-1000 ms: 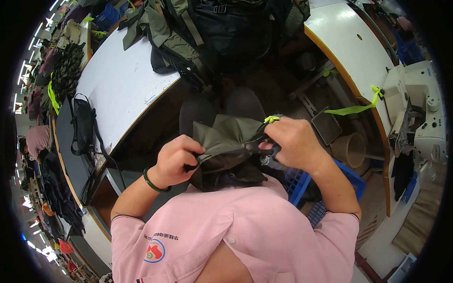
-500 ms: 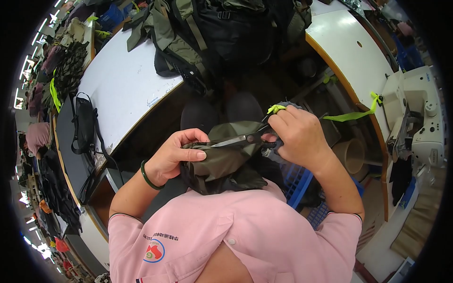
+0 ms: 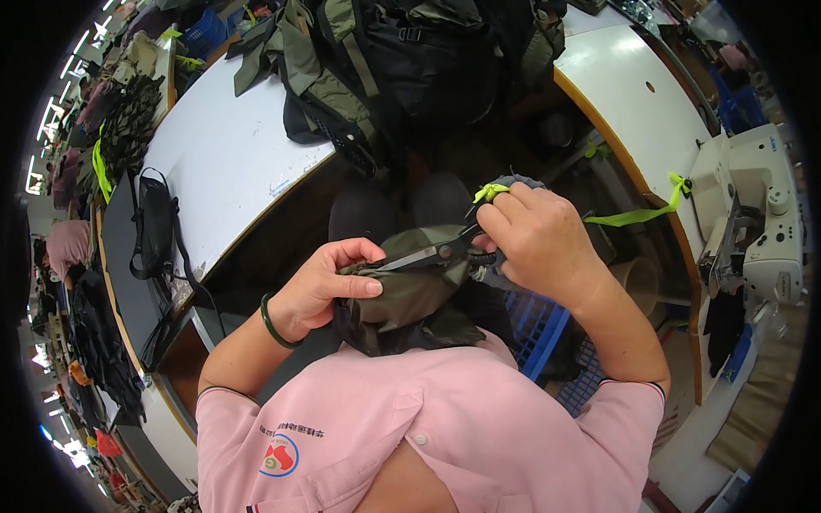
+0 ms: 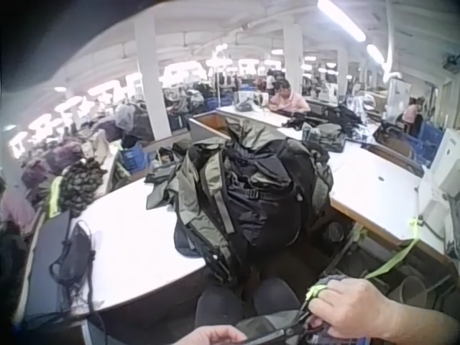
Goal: Cutting and trimming fabric components for outdoor bags/backpacks using scissors in a manufacturing facility.
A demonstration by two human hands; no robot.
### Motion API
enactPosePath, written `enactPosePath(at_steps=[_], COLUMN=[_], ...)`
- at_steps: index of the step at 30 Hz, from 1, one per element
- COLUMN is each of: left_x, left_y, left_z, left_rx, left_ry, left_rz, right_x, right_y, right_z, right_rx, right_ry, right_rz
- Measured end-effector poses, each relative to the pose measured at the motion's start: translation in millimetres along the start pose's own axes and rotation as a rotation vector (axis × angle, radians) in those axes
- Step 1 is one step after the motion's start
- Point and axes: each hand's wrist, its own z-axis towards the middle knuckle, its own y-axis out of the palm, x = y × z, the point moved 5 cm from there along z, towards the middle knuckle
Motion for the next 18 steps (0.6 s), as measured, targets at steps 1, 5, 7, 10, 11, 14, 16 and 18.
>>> enactPosePath(at_steps=[1, 5, 7, 10, 11, 14, 16, 18], left_x=[-1.0, -3.3, -4.6, -4.3, -4.3, -5.4, -5.9, -5.5], left_y=[-0.7, -1.4, -0.7, 1.2, 1.8, 0.7, -2.4, -2.5], left_z=[0.4, 0.2, -0.5, -1.6, -2.0, -2.2, -0.6, 2.4], left_rx=[-0.001, -0.008, -0.011, -0.013, -0.006, 0.017, 0.032, -0.026], left_ry=[-0.001, 0.001, -0.003, 0.022, 0.017, 0.034, 0.056, 0.066], left_rz=[-0.001, 0.018, 0.023, 0.009, 0.009, 0.016, 0.023, 0.029], right_x=[-0.1, 0.1, 0.8, 6.1, 8.6, 5.1, 4.0, -0.2], right_y=[0.1, -0.1, -1.2, 1.3, 2.9, 5.8, 12.3, 22.6], right_z=[0.0, -1.9, -2.9, -7.8, -9.5, -8.4, -6.4, -4.6], right_rx=[0.007, 0.008, 0.0, -0.007, -0.004, 0.031, 0.013, -0.006], right_ry=[-0.011, -0.03, -0.014, 0.032, 0.062, 0.072, 0.117, 0.163], right_rz=[-0.025, -0.076, -0.073, -0.044, -0.018, 0.11, 0.264, 0.417])
